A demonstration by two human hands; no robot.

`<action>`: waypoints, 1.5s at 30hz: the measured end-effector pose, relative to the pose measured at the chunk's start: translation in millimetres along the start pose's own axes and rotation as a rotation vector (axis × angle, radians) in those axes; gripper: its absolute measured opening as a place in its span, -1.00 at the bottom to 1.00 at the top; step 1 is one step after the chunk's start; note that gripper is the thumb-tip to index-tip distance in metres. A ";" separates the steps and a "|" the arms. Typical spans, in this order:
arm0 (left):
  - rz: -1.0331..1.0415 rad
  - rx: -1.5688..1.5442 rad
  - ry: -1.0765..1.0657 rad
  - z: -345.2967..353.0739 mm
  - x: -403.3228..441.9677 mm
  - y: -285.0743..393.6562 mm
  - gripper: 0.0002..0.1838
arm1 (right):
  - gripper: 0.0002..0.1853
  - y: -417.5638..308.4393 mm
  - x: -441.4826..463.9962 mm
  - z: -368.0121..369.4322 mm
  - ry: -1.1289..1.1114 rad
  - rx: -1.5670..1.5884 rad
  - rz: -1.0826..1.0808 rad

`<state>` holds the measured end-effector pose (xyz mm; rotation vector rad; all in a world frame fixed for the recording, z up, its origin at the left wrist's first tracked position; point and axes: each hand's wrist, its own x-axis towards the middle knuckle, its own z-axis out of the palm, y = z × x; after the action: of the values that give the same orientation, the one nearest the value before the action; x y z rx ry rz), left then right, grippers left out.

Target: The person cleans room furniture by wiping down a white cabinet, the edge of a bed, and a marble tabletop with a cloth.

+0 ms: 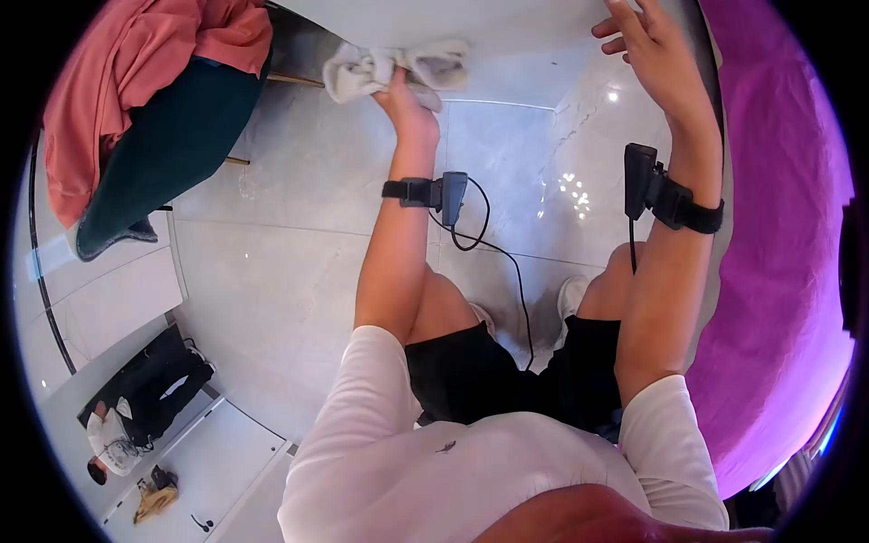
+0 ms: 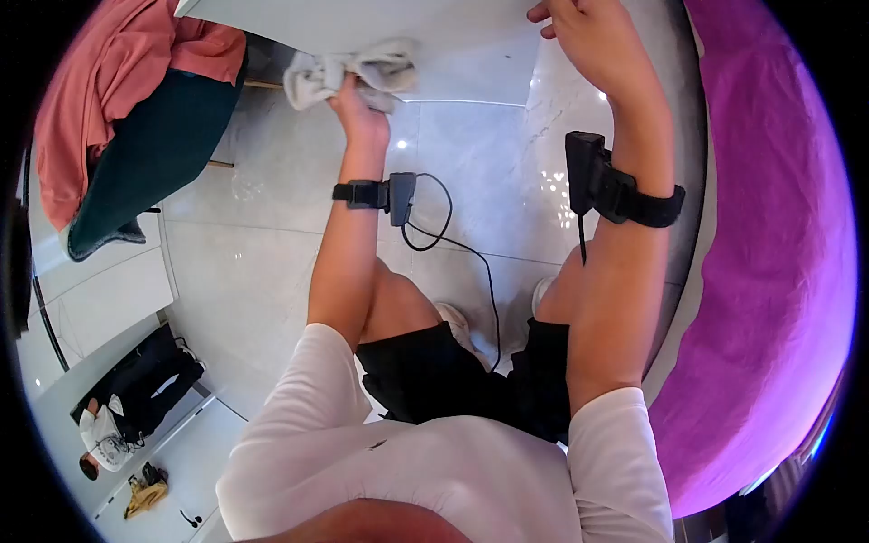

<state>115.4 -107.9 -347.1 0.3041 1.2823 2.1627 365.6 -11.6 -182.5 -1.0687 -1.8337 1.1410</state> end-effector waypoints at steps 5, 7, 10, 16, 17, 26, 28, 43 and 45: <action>-0.632 -0.138 -0.154 -20.4 6.2 -71.3 -0.71 | -0.67 -10.5 -7.3 4.5 0.080 -0.016 0.012; -0.727 -0.067 -0.281 3.4 -28.2 -84.6 -0.77 | -0.67 2.1 -2.7 3.8 0.066 0.027 -0.002; -0.826 -0.105 -0.335 60.6 -75.9 -74.4 -0.80 | -0.67 7.0 1.4 4.0 0.044 0.064 0.010; -0.635 -0.315 -0.357 60.1 -63.6 -48.4 -0.65 | -0.70 17.0 2.1 7.7 0.105 0.033 0.035; -0.629 -0.311 -0.358 54.8 -60.4 -46.5 -0.65 | -0.70 16.9 3.7 9.1 0.083 0.086 -0.065; -0.241 -0.059 0.018 -2.0 -6.0 -30.4 -0.40 | -0.69 4.1 -4.6 8.9 0.226 0.022 0.038; -0.162 -0.037 0.021 -4.5 -11.4 -10.4 -0.37 | -0.69 0.9 -4.9 12.4 0.200 0.029 0.056; -0.358 -0.385 -0.112 -22.4 19.6 -23.1 -0.64 | -0.60 -0.6 -16.9 5.9 0.224 -0.736 0.117; -0.284 -0.273 -0.017 5.0 -9.5 -25.0 -0.69 | -0.45 10.0 -4.9 1.8 -0.176 -0.817 0.294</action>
<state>134.7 -101.2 -365.0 0.0262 0.9406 2.0507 368.7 -14.0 -193.1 -1.7775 -2.4215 0.6291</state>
